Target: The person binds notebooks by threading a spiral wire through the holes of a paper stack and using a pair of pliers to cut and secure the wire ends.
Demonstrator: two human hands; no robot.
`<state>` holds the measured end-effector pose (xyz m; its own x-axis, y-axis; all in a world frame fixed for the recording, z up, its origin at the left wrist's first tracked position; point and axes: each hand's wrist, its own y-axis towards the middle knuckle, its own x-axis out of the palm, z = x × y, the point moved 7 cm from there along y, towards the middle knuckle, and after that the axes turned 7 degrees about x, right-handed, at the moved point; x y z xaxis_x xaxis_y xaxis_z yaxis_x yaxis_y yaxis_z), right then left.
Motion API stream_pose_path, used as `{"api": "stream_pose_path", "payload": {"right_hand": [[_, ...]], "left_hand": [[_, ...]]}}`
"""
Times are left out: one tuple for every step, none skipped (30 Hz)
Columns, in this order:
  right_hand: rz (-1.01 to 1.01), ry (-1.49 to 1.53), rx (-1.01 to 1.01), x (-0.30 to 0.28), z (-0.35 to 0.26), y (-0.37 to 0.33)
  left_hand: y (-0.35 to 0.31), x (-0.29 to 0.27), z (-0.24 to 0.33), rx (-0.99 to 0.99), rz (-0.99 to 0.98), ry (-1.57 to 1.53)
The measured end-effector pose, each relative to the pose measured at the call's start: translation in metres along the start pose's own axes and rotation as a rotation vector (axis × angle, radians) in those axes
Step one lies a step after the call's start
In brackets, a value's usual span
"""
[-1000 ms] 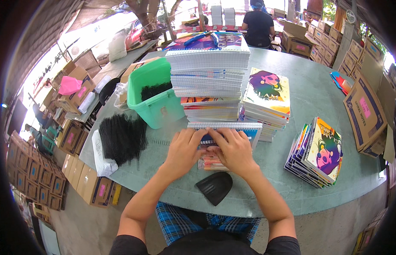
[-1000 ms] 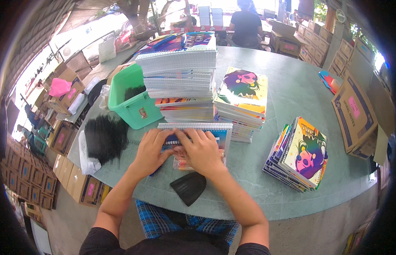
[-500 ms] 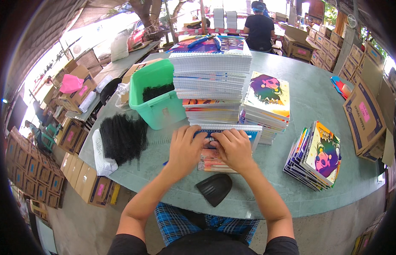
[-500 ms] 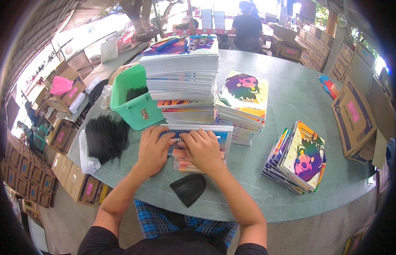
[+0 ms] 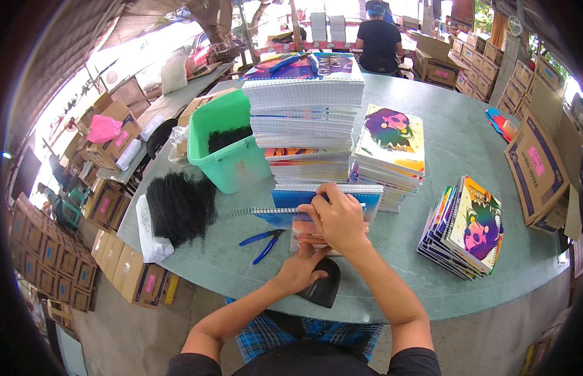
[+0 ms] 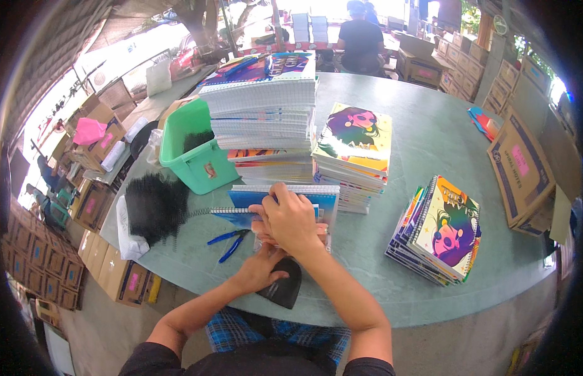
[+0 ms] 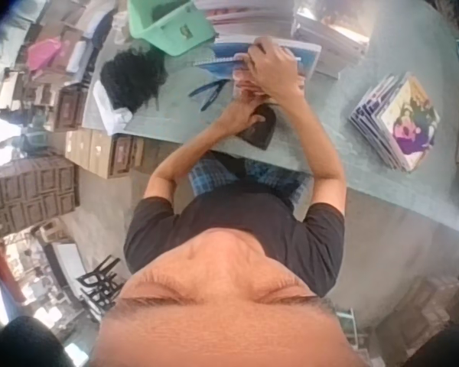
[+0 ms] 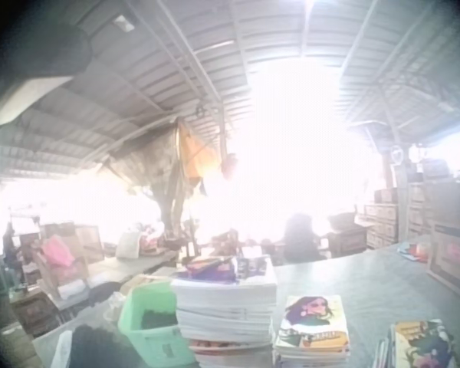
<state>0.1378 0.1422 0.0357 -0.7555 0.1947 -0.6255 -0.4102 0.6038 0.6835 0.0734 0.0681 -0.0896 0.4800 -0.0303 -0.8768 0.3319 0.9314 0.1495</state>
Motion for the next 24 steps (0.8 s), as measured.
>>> {"api": "stream_pose_path", "payload": {"right_hand": [[0.007,-0.007,-0.013,-0.002,-0.001,0.001],[0.015,-0.015,-0.026,-0.003,-0.002,0.002],[0.050,-0.005,-0.064,-0.008,-0.006,0.003],[0.084,0.005,-0.102,-0.014,-0.011,0.004],[0.118,0.015,-0.141,-0.018,-0.014,0.003],[0.113,0.002,-0.134,-0.015,-0.012,0.002],[0.107,-0.011,-0.128,-0.009,-0.008,0.000],[0.101,-0.024,-0.123,-0.006,-0.006,-0.001],[0.079,-0.010,-0.072,-0.004,-0.004,0.000],[0.058,0.006,-0.022,-0.001,-0.004,0.001],[0.035,0.022,0.027,0.001,-0.003,0.002],[0.063,0.038,-0.007,-0.004,-0.003,0.002],[0.088,0.057,-0.044,-0.010,-0.005,0.001],[0.111,0.080,-0.084,-0.014,-0.007,0.001],[0.123,0.092,-0.074,-0.014,-0.007,0.000],[0.135,0.097,-0.060,-0.014,-0.006,-0.002],[0.148,0.102,-0.045,-0.015,-0.004,-0.003],[0.137,0.071,-0.016,-0.014,-0.001,-0.003],[0.121,0.046,0.006,-0.013,0.000,-0.002],[0.105,0.020,0.030,-0.014,0.001,-0.002],[0.029,0.016,0.108,-0.016,0.007,0.000],[-0.057,0.027,0.168,-0.018,0.009,0.001],[-0.144,0.037,0.228,-0.017,0.014,0.001],[-0.167,0.154,0.243,-0.020,0.022,0.000]], "left_hand": [[-0.002,0.001,-0.003,0.002,0.026,-0.023],[-0.004,0.001,-0.004,0.014,0.049,-0.034],[-0.006,0.002,-0.004,0.027,0.074,-0.052],[-0.008,0.003,-0.005,0.039,0.099,-0.071],[-0.010,0.006,-0.010,0.020,0.102,-0.129],[-0.011,0.009,-0.014,0.005,0.105,-0.187],[-0.012,0.010,-0.017,-0.011,0.107,-0.246],[-0.012,0.010,-0.016,0.026,0.130,-0.249],[-0.011,0.003,-0.012,0.063,0.150,-0.247],[-0.010,-0.005,-0.008,0.098,0.172,-0.244],[-0.012,-0.009,-0.013,-0.016,0.139,-0.286],[-0.008,-0.032,-0.003,-0.123,0.099,-0.329],[-0.007,-0.050,0.001,-0.234,0.062,-0.371],[-0.006,-0.069,0.007,-0.133,0.134,-0.303],[-0.007,-0.086,0.011,-0.030,0.205,-0.238],[-0.005,-0.106,0.022,0.077,0.273,-0.176],[-0.008,-0.129,0.030,0.052,0.352,-0.149],[-0.008,-0.152,0.041,0.030,0.427,-0.122],[-0.011,-0.172,0.040,0.012,0.635,-0.072],[-0.015,-0.188,0.040,-0.006,0.842,-0.020],[-0.024,-0.200,0.041,-0.024,1.054,0.034],[-0.013,-0.182,0.035,-0.017,0.844,0.067],[0.001,-0.152,0.021,-0.013,0.634,0.095],[0.010,-0.127,0.012,-0.002,0.423,0.113]]}}
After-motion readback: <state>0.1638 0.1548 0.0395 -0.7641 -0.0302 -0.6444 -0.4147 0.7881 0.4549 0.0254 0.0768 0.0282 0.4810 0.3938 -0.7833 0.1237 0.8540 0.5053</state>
